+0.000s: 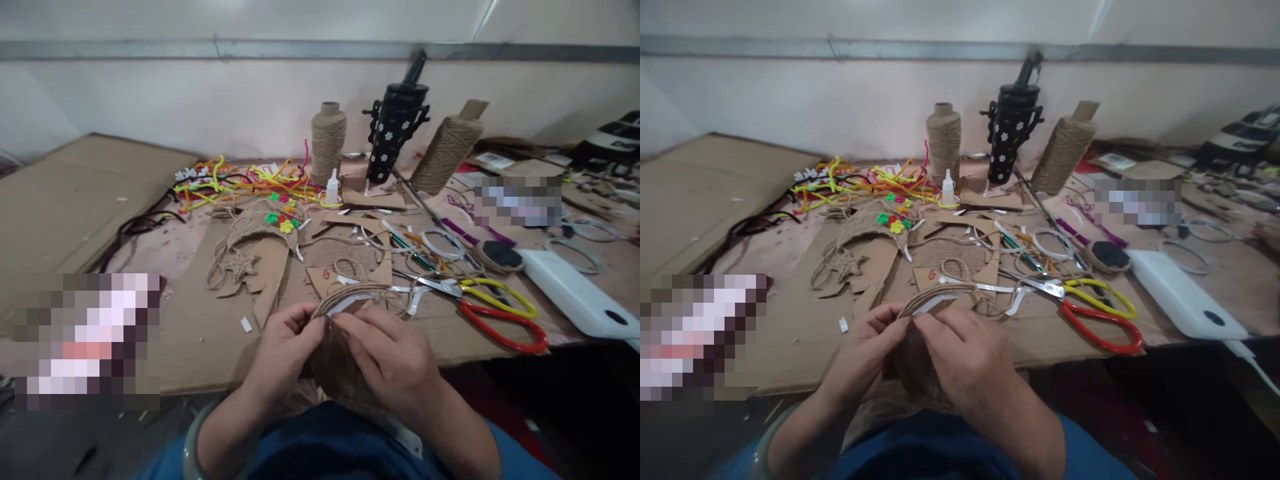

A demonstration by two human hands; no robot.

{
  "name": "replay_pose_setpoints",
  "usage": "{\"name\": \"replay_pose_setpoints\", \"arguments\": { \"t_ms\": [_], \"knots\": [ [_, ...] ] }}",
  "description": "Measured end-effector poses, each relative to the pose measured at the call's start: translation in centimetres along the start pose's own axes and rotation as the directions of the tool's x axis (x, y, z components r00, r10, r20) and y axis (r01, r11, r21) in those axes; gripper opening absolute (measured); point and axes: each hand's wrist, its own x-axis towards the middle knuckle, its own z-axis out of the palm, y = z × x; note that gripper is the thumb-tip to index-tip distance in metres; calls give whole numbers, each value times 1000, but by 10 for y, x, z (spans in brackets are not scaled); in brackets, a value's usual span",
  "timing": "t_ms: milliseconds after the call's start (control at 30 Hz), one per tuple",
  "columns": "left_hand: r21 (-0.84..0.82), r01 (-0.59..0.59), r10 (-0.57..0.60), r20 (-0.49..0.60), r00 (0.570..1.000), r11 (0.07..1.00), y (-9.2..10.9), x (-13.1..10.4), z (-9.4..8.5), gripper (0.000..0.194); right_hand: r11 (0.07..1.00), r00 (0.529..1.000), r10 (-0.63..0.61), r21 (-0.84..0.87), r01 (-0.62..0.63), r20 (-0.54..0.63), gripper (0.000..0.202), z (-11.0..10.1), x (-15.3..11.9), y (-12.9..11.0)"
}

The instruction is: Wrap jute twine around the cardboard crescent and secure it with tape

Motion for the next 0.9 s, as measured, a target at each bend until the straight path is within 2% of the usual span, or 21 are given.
{"name": "replay_pose_setpoints", "arguments": {
  "t_ms": [133,333,433,600,767,900],
  "knots": [
    [-78,43,-39,53,998,996,1,-1,-5,27,980,990,-116,-152,127,80,28,5,0,4],
    [-119,63,-47,133,990,991,-1,-1,-9,19,930,951,-233,-238,279,205,34,-5,-1,12],
    [-111,81,-64,148,987,991,0,-1,-9,19,936,942,-243,-199,290,232,35,-9,-1,16],
    [-70,60,-52,114,992,996,1,0,-8,17,945,941,-249,-155,287,227,37,-10,-4,19],
    [-76,80,-74,84,994,994,1,0,-6,18,928,934,-246,-215,304,259,34,-10,-5,15],
    [-95,77,-70,70,995,992,3,0,-3,22,961,951,-244,-82,263,187,28,-13,-8,14]
  ]
}}
